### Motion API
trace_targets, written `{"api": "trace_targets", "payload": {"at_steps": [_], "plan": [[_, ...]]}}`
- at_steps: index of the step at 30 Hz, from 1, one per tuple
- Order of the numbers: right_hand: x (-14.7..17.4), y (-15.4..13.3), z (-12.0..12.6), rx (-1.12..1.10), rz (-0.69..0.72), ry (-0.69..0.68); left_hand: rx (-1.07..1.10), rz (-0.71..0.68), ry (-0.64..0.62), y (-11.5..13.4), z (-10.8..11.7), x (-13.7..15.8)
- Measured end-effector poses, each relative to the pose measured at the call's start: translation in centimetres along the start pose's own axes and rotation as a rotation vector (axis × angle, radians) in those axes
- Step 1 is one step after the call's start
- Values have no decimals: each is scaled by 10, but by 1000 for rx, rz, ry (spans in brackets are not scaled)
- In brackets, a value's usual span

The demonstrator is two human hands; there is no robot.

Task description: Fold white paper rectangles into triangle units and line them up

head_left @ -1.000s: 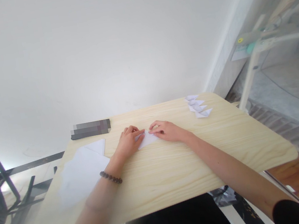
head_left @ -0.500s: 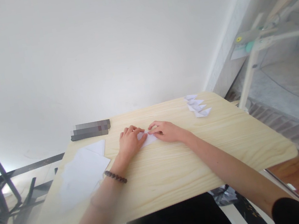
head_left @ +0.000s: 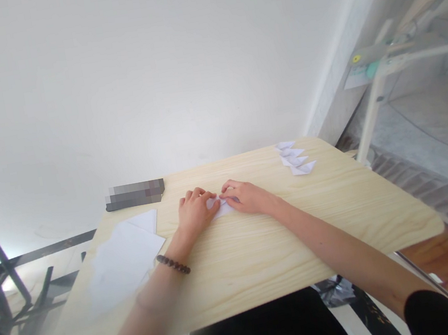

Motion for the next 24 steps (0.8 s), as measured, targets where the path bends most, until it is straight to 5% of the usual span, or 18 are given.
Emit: {"api": "trace_targets", "payload": {"at_steps": [15,24], "plan": [[5,12,18,-38,-22,-50,-15,9,-10,0,0,1],[4,19,13,-25,-118,82,157,-44,-6,-4,-10,-2]]}}
Point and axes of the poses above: each hand's wrist, its own x-axis away from the middle knuckle, its own z-axis out of the back of the hand, y = z × x, the point moved 10 cm from there along -x, towards the middle knuckle, and after that the axes turned 12 degrees about -z, right-handed, at the moved point
